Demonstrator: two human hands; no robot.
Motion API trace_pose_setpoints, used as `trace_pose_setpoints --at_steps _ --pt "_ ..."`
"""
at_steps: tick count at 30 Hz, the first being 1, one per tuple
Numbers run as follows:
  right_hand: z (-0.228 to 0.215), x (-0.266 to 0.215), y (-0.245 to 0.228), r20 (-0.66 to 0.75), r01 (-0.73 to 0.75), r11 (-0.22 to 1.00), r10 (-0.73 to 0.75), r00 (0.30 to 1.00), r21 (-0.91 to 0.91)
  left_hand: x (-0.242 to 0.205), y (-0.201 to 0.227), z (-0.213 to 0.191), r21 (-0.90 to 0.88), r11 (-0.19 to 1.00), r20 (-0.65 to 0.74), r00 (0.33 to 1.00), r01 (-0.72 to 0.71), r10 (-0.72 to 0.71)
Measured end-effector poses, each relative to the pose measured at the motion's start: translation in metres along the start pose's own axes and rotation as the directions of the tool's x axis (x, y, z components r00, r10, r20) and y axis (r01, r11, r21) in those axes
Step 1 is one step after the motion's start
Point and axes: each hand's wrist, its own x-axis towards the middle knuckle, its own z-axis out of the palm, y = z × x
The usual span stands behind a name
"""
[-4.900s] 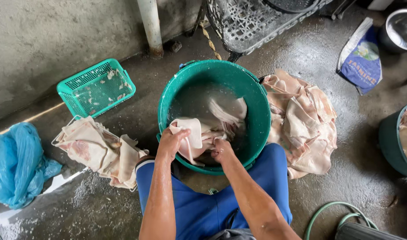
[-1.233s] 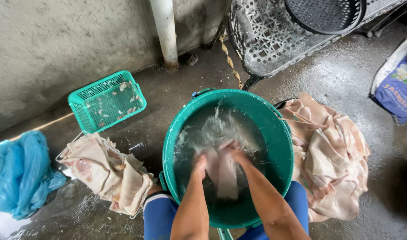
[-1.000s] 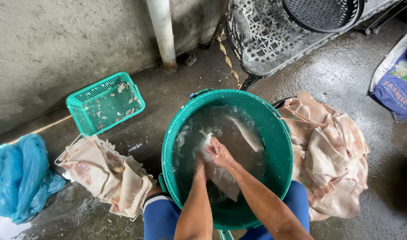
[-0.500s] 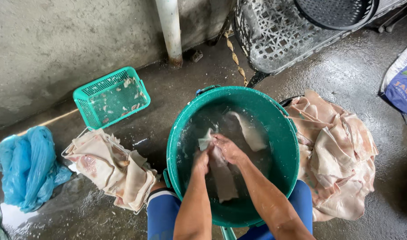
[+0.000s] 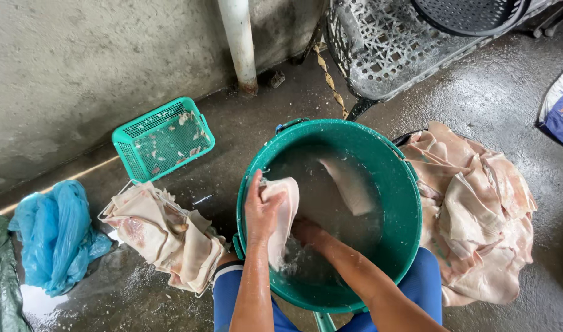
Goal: The person washes pieces of animal skin in a bucket of water by hand and places them into a basin.
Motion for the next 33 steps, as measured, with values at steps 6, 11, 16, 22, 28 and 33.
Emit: trace_pose_setpoints --at_steps 6,11,16,22,28,33 --pt "-0.034 -0.035 -0.012 -0.136 -0.174 0.964 0.149 0.979 -0.2 0.01 -0.055 0.001 -0.093 0.949 0.004 0.953 0.301 -0.302" --pt "-0.072 -0.034 -0.011 -0.235 -0.165 0.964 0.115 0.965 -0.207 0.024 -0.11 0.005 -0.334 0.838 -0.151 0.853 0.431 -0.499" --pt "-0.109 -0.056 0.064 -0.466 0.043 0.984 0.044 0.884 0.174 0.02 -0.098 -0.004 -0.625 0.685 -0.034 0.863 0.375 -0.504" --pt "-0.163 -0.069 0.104 -0.776 0.224 0.776 0.467 0.424 0.59 0.016 -0.096 0.008 -0.526 0.691 0.06 0.832 0.496 -0.552" --pt "-0.056 -0.016 0.028 -0.597 0.056 0.947 0.154 0.788 0.317 -0.001 -0.176 0.018 -0.095 0.739 -0.309 0.686 0.666 -0.658" --pt "-0.04 -0.013 0.034 -0.404 0.165 0.783 0.118 0.907 0.6 0.004 -0.137 0.021 0.469 0.8 -0.359 0.908 0.374 -0.214"
